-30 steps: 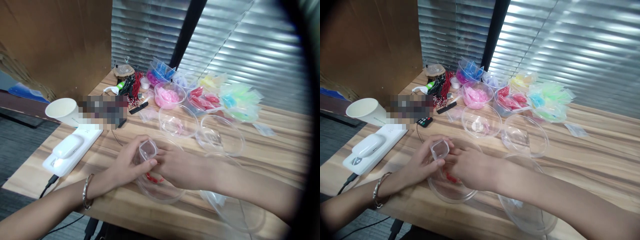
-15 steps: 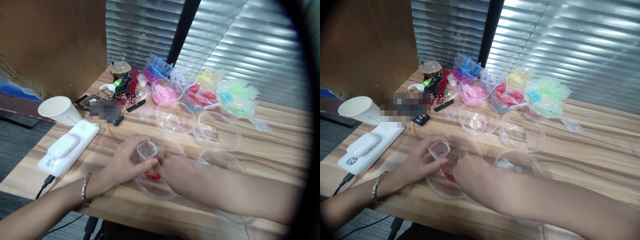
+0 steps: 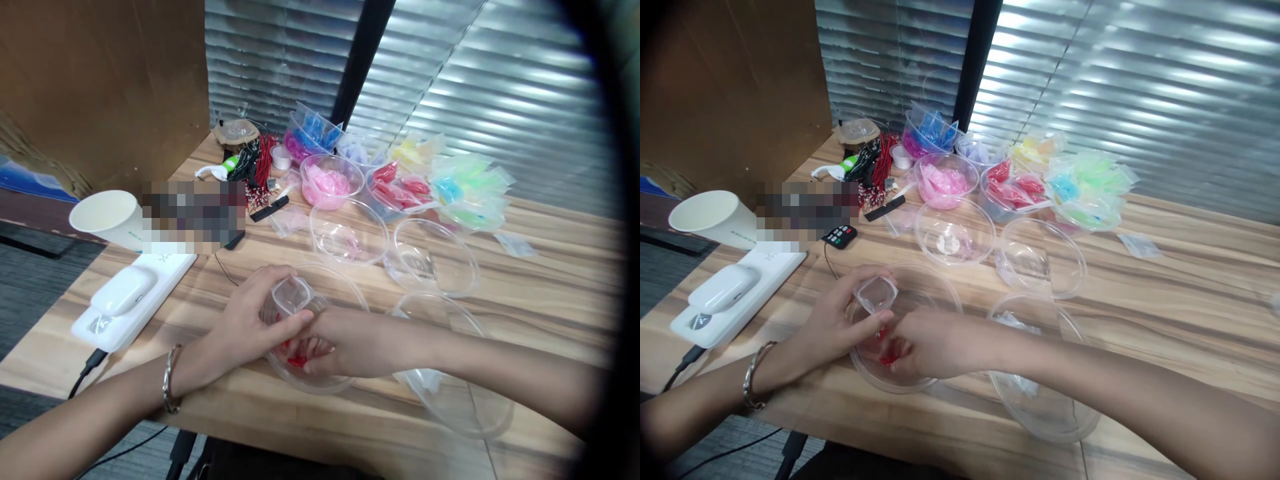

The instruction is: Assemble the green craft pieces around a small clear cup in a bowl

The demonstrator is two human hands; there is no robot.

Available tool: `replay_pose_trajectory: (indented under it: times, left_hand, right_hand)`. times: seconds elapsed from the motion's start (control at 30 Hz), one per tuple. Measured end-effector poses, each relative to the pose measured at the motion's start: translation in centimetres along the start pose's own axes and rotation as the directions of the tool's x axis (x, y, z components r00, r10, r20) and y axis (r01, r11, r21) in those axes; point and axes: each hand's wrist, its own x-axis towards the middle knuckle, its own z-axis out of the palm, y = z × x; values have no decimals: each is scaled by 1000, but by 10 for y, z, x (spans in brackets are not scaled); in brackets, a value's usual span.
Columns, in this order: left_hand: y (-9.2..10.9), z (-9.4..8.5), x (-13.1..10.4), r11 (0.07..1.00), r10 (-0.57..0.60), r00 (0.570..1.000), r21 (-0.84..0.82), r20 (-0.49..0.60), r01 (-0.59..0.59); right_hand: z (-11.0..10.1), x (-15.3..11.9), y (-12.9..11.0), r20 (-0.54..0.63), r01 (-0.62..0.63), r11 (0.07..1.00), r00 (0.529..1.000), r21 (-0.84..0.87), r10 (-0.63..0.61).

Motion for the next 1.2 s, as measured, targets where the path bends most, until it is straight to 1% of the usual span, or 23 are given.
replay_pose_trajectory:
  times: [0.1, 0.23, 0.3, 0.4, 0.5, 0.57, 0.63, 0.67, 0.73, 0.83, 0.93, 1.03, 1.1, 1.2]
  left_hand:
    - [-1, 0, 0, 1000, -19, 1000, -9, 10, 19]
    - [0, -1, -2, 998, -58, 998, -17, 29, 58]
    - [0, -1, -2, 998, -56, 998, -16, 35, 56]
    - [0, -2, -2, 999, -44, 998, -11, 38, 45]
    - [1, -2, -1, 999, -48, 998, -12, 33, 48]
    - [1, -2, 0, 999, -49, 998, -16, 34, 49]
    - [1, -2, 0, 999, -47, 998, -20, 37, 48]
    - [0, -2, -1, 999, -44, 998, -22, 35, 44]
    - [-1, -3, -1, 999, -25, 999, -18, 19, 26]
    - [-2, -3, -1, 999, 35, 999, -2, -15, -35]
    - [-3, -3, -1, 996, 87, 996, 2, -30, -87]
    - [0, -4, -1, 992, 128, 992, 17, -16, -128]
    - [2, -5, -1, 987, 155, 988, 48, 7, -155]
    - [5, -4, -1, 976, 188, 982, 103, 29, -190]
  right_hand:
    - [-4, 3, 0, 88, -59, 997, 995, 58, 54]
    - [-6, 7, 1, 139, -60, 987, 990, 151, 39]
    - [-7, 8, 1, 147, -49, 987, 989, 154, 26]
    - [-8, 8, 0, 171, -49, 992, 985, 116, 29]
    - [-10, 8, 1, 202, -36, 991, 979, 132, 9]
    - [-8, 9, 3, 200, -33, 988, 980, 151, 2]
    - [-5, 10, 6, 153, -18, 986, 988, 164, -7]
    - [-2, 10, 8, 107, -5, 986, 994, 169, -13]
    - [1, 10, 9, -21, 19, 985, 1000, 171, -16]
    - [1, 6, 9, -187, 50, 975, 982, 215, -10]
    - [-6, -3, 3, -329, 97, 958, 944, 271, -2]
    - [-16, -15, -7, -472, 106, 972, 882, 211, 6]
    - [-20, -21, -14, -530, 122, 975, 848, 185, -6]
    - [-22, -27, -22, -578, 170, 971, 815, 166, -44]
